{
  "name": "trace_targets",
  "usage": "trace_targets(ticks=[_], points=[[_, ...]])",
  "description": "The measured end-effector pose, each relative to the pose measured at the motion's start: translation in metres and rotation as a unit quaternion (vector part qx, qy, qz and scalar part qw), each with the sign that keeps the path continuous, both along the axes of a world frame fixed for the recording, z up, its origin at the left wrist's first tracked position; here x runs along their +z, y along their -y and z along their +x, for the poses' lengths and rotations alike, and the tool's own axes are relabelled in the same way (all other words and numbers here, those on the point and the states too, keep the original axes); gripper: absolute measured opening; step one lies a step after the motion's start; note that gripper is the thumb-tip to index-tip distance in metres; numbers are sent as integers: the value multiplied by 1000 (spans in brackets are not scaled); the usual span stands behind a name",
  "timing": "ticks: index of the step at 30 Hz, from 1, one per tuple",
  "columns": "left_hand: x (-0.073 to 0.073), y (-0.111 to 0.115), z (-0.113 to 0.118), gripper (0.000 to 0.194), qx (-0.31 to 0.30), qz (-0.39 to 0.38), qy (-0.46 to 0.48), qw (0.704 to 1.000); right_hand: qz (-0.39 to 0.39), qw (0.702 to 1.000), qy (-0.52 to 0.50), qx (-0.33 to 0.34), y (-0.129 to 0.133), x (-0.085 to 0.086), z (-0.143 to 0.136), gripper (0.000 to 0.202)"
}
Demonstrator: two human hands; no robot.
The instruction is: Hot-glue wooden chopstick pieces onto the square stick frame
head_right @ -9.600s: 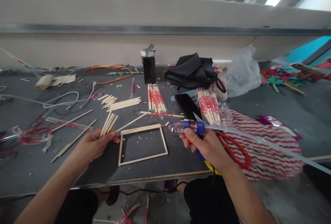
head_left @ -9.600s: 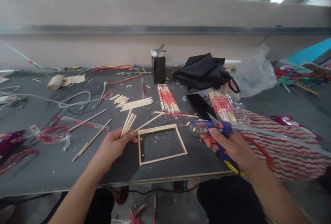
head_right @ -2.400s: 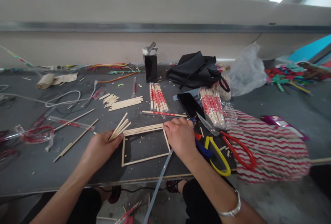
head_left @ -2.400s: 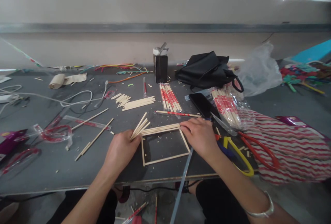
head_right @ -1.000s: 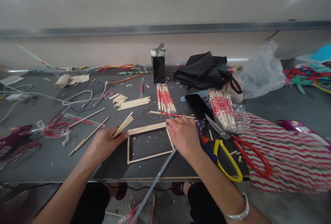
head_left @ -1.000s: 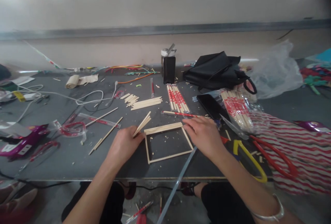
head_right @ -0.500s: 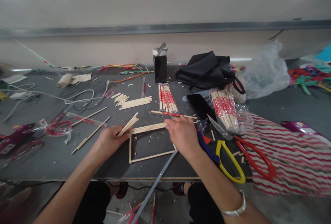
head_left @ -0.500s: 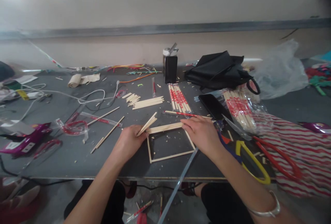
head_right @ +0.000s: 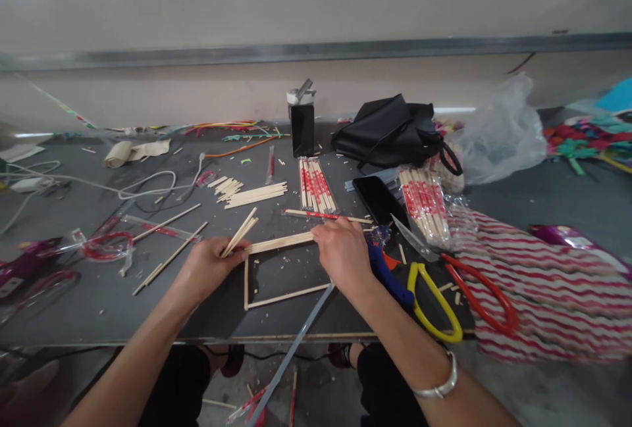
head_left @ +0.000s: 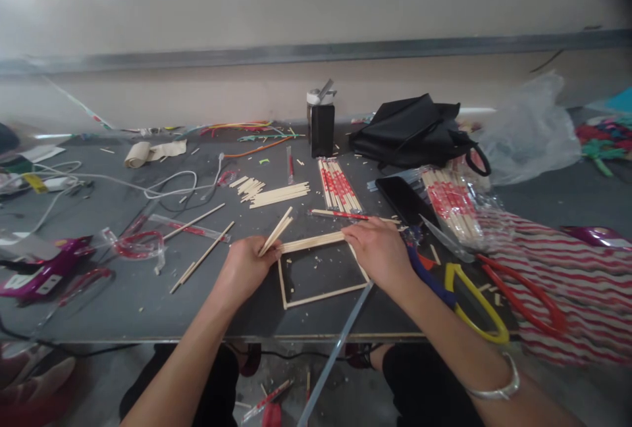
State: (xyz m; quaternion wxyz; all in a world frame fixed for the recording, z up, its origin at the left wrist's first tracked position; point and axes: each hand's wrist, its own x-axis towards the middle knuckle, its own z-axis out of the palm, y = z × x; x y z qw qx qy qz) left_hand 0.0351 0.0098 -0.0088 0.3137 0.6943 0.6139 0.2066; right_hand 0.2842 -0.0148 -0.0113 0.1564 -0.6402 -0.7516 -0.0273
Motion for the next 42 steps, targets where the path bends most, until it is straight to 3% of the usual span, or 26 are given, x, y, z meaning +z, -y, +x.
trace_targets(ticks=[9,22,31,36,42], points=[[2,1,-1,31,-7,6,-3,1000,-22,999,-35,7,-7,5,10,27],[-4,-6,-3,36,25,-34,59,997,-45,999,-8,-12,-6,12,3,17],[4,-1,-4,36,-2,-24,64,998,-45,998,-31,-21,-4,2,12,26],[4,2,-11,45,4,-20,58,998,-43,998,-25,-48,2,7,15,28],[1,8,-12,32,27,-55,16,998,-67,996,-7,-50,10,15,5,25]])
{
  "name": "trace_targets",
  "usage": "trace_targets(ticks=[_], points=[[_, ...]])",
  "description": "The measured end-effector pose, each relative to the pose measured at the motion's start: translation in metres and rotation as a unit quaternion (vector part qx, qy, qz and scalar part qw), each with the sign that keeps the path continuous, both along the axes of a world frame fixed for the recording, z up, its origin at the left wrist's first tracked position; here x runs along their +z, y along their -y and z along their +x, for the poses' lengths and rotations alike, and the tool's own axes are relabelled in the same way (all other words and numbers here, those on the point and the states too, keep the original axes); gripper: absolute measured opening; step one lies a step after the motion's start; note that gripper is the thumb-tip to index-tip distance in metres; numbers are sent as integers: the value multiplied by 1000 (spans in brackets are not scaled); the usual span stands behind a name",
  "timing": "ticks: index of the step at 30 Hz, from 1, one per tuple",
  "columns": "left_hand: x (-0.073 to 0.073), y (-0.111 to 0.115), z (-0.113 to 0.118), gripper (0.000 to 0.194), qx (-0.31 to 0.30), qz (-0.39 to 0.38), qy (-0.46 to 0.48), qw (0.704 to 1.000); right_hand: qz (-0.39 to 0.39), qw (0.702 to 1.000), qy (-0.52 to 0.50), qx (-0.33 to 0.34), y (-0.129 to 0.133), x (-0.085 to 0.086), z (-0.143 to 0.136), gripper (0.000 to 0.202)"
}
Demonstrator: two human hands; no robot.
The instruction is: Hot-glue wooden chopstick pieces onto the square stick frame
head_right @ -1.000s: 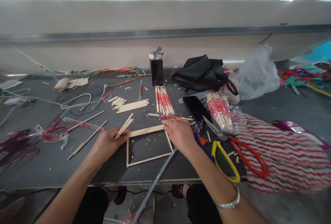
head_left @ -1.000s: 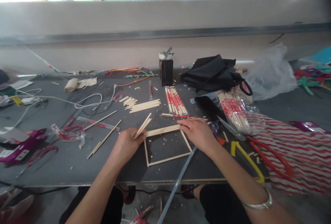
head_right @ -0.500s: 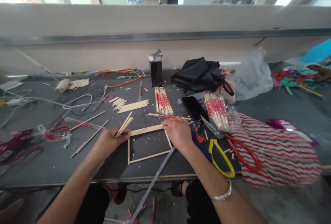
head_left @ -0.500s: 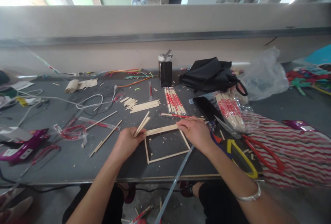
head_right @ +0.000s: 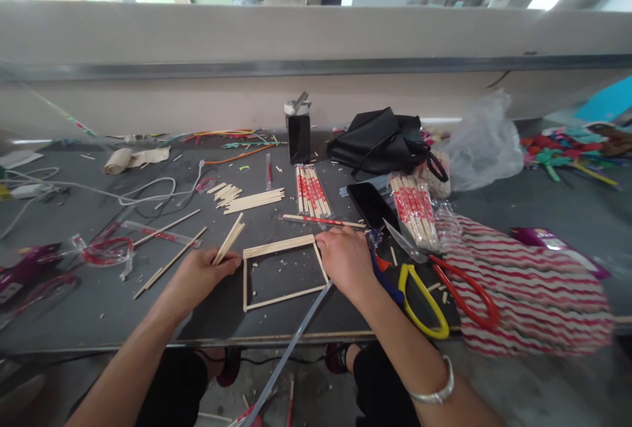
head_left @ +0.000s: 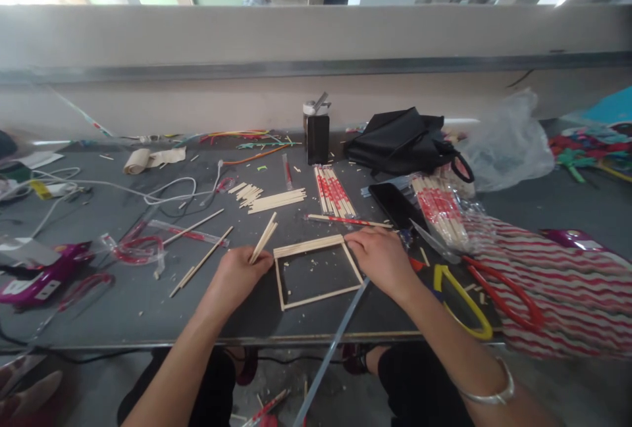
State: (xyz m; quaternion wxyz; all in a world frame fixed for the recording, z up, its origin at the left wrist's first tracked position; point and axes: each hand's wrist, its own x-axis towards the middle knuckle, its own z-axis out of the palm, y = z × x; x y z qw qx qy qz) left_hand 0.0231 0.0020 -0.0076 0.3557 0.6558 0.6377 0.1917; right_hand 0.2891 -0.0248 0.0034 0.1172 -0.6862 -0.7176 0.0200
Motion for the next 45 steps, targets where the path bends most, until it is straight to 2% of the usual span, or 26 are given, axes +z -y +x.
trace_targets(ticks=[9,16,23,33,45], points=[[8,5,14,27,15,37,-64,997,-22,1000,-9,0,-4,-3,-2,26],[13,13,20,27,-7,36,-108,994,-28,999,-28,9,-7,-6,0,24],[13,12,21,28,-25,46,-119,992,-39,999,-29,1,-9,-5,-2,23],[17,9,16,26,-12,50,-153,987,-31,999,-9,-24,-2,1,0,24],[6,12,22,36,-2,82,-108,991,-36,999,-18,18,-5,-6,-1,26]])
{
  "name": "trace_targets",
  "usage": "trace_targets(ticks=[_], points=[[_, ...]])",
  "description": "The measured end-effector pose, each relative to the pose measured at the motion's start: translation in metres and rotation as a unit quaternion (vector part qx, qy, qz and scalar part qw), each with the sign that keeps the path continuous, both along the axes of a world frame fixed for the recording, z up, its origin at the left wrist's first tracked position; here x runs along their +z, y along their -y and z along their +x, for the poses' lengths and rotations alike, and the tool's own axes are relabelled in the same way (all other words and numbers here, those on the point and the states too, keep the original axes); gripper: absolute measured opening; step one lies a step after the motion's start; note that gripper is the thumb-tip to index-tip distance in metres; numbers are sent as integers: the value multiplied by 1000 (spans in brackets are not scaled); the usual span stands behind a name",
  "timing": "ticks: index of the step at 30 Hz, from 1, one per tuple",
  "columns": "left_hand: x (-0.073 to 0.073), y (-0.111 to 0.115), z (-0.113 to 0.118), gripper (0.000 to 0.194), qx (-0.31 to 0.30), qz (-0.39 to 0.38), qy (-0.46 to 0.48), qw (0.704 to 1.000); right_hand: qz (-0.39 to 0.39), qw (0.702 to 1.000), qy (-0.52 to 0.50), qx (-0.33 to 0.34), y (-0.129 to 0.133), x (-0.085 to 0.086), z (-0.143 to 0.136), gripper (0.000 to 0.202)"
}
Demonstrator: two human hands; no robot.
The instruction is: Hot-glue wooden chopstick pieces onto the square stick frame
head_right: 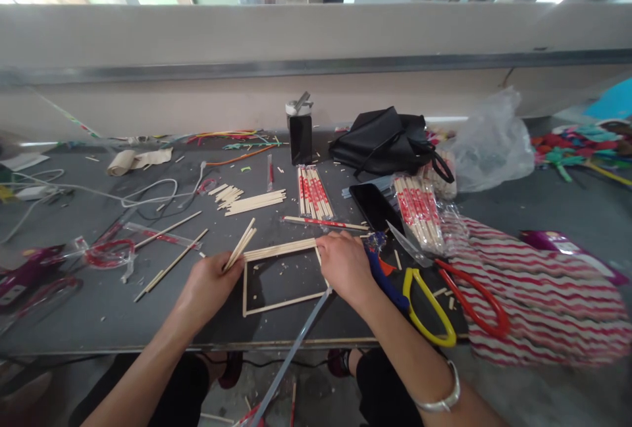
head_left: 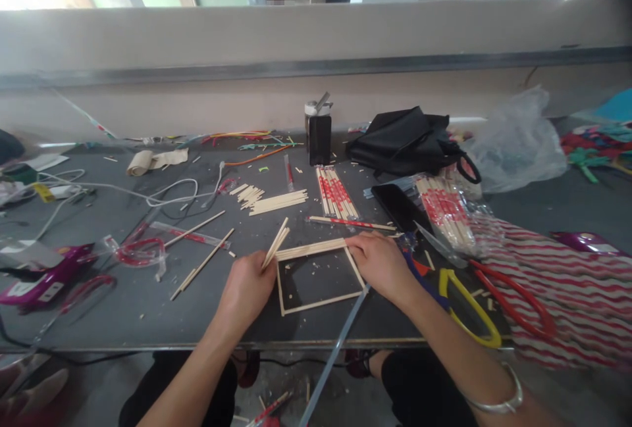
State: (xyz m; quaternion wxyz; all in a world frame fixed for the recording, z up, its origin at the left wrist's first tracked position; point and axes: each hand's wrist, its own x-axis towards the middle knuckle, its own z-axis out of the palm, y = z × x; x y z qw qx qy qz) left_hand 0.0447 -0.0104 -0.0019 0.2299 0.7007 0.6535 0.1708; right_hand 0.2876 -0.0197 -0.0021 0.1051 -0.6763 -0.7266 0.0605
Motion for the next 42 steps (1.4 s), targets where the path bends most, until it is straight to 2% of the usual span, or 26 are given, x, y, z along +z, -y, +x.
trace_targets(ticks=[9,14,18,22,24,26,30,35,42], points=[[0,2,1,35,-1,5,9,1000,4,1000,16,-11,0,-1,-3,26],[5,-3,-9,34,-1,-4,-2,1000,18,999,36,-28,4,2,2,26],[7,-6,-18,32,18,8,-10,1000,34,998,46,-35,13,6,13,24],[6,-3,-18,38,5,-33,-12,999,46,997,55,-32,31,15,19,22],[8,0,-14,38,-14,-41,-25,999,56,994,72,-54,44,20,21,27],[10,2,-10,36,-26,-38,-44,998,58,988,111,-90,56,24,22,41],[14,5,-5,29,-33,-35,-74,996,16,977,161,-136,76,17,32,69],[13,4,-5,25,-37,-36,-74,996,17,980,135,-146,81,2,49,49],[13,3,-7,24,-44,-40,-70,996,38,987,79,-138,66,2,46,28]])
